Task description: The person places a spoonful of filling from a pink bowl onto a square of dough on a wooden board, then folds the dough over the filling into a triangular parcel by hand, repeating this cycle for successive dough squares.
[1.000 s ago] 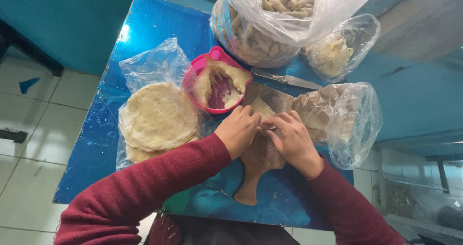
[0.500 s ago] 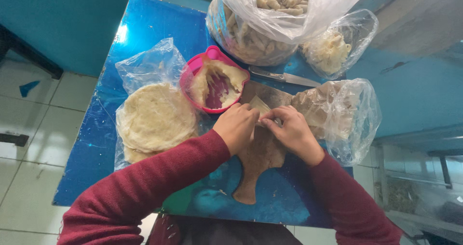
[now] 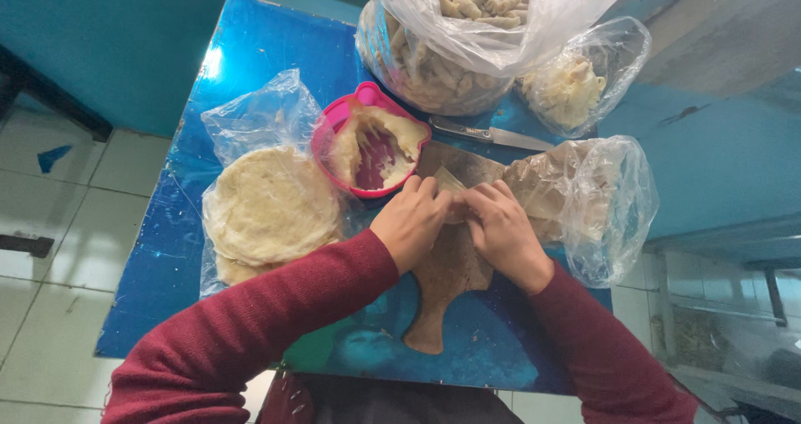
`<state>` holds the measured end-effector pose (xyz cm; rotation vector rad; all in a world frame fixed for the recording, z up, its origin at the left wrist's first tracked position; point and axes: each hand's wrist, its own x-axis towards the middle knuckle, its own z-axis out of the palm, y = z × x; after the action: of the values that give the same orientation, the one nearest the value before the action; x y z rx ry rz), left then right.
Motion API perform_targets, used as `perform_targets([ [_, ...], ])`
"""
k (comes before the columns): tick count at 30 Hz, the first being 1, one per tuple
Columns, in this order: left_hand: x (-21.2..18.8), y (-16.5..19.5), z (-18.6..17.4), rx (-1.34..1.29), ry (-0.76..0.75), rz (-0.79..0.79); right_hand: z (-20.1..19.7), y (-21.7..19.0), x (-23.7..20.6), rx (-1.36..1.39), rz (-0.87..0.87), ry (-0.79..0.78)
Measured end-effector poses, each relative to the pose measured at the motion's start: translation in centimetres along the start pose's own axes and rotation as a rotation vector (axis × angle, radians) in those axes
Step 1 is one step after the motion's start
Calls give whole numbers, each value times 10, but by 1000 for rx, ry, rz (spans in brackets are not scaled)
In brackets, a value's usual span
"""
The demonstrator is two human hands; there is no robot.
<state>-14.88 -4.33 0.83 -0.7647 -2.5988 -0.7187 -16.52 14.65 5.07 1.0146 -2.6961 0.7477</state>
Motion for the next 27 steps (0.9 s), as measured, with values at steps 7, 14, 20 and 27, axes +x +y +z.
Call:
perform_targets([
  [7, 1, -4, 3, 131, -77, 32, -3, -1, 0, -21, 25, -40],
  [14, 3, -3, 2, 134, -93, 34, 3, 6, 0, 21, 47, 28],
  [20, 3, -1, 1, 246, 37, 78, 2, 13, 4, 123, 189, -41],
  [27, 0, 1, 1, 264, -50, 107, -3, -1, -1, -29, 28, 17],
])
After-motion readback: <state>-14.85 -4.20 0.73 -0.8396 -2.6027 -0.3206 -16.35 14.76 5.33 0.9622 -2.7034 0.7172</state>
